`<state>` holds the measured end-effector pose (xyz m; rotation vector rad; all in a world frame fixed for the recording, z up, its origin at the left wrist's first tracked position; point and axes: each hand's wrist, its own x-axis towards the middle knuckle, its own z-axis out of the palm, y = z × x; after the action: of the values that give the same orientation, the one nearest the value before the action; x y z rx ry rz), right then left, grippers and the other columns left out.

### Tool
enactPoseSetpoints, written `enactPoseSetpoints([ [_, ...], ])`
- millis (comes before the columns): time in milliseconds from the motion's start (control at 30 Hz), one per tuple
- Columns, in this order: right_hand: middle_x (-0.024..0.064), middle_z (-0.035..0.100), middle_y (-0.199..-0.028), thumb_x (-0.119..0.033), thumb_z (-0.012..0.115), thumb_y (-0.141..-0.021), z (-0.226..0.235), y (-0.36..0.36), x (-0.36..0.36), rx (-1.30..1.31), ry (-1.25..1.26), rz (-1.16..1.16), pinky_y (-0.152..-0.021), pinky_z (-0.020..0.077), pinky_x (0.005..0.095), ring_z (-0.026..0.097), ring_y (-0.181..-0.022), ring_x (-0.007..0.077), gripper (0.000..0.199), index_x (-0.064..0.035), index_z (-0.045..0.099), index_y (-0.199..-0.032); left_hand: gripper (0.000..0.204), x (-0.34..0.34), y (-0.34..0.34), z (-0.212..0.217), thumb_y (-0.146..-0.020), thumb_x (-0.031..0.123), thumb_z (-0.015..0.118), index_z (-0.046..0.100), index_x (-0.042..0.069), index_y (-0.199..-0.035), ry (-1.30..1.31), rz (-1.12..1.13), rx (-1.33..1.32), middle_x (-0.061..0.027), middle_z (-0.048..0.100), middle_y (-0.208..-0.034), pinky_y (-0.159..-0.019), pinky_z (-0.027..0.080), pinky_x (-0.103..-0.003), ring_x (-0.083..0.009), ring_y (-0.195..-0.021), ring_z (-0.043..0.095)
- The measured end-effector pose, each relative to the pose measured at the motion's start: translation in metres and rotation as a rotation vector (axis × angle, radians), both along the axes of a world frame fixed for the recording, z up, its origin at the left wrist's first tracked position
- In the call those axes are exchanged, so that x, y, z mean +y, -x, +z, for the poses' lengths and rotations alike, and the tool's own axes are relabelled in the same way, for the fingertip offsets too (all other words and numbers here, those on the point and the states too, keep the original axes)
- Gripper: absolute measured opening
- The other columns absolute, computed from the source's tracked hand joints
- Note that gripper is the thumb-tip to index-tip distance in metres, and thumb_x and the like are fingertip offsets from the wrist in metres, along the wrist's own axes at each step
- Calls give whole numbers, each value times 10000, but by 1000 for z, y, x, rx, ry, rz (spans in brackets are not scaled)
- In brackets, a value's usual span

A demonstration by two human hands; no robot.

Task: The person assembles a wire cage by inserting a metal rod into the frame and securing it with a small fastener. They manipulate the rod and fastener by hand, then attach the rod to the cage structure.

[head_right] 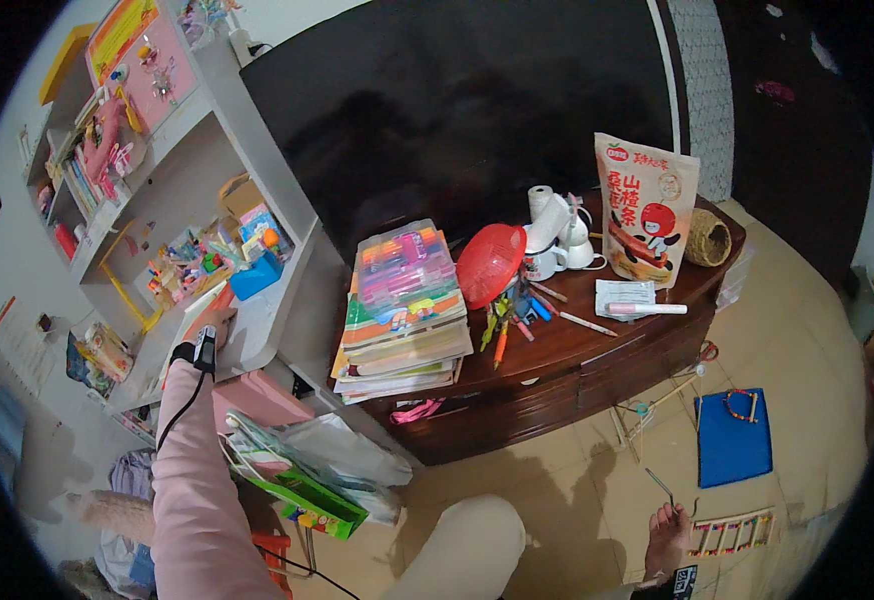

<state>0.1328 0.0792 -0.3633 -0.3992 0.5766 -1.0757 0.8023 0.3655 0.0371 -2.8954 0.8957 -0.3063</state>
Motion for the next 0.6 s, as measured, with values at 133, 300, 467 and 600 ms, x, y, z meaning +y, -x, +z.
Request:
enactPoseSetpoints([
  [133, 43, 569, -938, -252, 504, -870, 22, -46, 1, -21, -107, 61, -755, 448, 272, 537, -861, 131, 174, -101, 518, -955, 295, 5, 37, 0, -833, 127, 428, 547, 35, -1087, 96, -91, 36, -227, 593, -930, -777, 434, -365, -344, -902, 572],
  [300, 94, 564, -950, -230, 503, -861, 70, -112, 20, -4, -165, 205, -787, 453, 320, 541, -875, 198, 201, -74, 511, -988, 397, 20, 85, -11, -870, 172, 473, 444, -37, -1206, 250, -355, 276, -151, 448, -1269, -998, 298, -298, -258, -1183, 417],
  [467, 128, 573, -957, -229, 492, -865, 149, -186, 52, -117, 5, 494, -848, 438, 403, 561, -887, 247, 204, -62, 525, -977, 399, 26, 106, -22, -836, 201, 525, 481, -26, -1161, 279, -465, 142, -201, 472, -1217, -953, 350, -328, -317, -1131, 452],
  [600, 164, 578, -968, -178, 462, -877, 208, -220, 83, -217, 73, 737, -854, 447, 415, 564, -923, 276, 193, -28, 533, -974, 336, 28, 111, -31, -793, 98, 571, 536, 17, -1117, 349, -512, 35, -170, 537, -1142, -867, 422, -321, -288, -1013, 536],
])
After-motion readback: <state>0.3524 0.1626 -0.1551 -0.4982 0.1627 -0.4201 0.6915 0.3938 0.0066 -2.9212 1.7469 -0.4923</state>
